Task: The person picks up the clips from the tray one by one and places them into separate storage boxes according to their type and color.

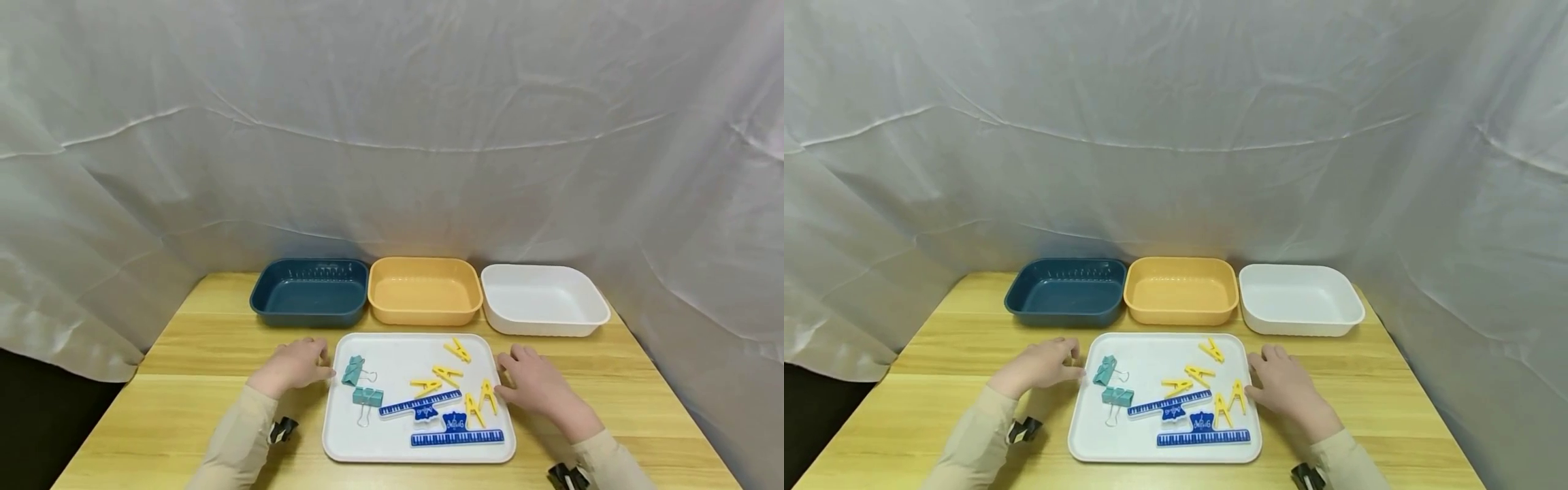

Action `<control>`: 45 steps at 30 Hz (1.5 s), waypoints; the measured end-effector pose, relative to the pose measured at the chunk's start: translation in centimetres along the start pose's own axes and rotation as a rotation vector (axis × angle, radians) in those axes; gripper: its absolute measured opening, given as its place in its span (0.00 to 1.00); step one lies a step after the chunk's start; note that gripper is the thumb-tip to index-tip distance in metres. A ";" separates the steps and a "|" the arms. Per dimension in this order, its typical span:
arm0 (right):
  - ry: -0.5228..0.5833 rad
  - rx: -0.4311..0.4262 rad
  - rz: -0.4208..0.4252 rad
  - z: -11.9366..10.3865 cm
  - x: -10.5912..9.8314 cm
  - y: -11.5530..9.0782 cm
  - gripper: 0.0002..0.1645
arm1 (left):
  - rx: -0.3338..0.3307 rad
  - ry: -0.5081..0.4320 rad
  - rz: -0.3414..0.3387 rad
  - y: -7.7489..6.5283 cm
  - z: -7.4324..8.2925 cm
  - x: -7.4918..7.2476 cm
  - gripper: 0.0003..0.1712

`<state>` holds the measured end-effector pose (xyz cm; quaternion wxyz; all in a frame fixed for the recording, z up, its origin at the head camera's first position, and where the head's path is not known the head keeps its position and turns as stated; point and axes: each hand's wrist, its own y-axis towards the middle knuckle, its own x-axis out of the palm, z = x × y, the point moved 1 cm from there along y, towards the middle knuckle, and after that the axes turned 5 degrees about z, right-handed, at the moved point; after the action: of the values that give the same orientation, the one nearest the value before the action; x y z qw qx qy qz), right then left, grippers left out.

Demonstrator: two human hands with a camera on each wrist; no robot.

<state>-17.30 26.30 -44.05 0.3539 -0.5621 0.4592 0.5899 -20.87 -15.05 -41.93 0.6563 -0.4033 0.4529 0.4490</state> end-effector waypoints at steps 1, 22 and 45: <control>-0.003 -0.005 0.006 0.0 -0.1 -0.1 0.21 | 0.001 -0.010 0.007 -0.1 0.0 -0.2 0.18; -0.024 -0.058 0.122 -0.3 -1.4 -0.2 0.19 | -0.062 -0.049 0.178 -3.0 -2.5 -5.6 0.35; -0.061 -0.277 0.277 -4.7 -1.4 0.3 0.26 | -0.063 0.076 0.759 -0.8 -6.7 -4.7 0.32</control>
<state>-15.79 21.95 -42.36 0.2023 -0.5186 0.4357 0.7073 -22.55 -22.56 -39.07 0.4135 -0.2431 0.5801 0.6584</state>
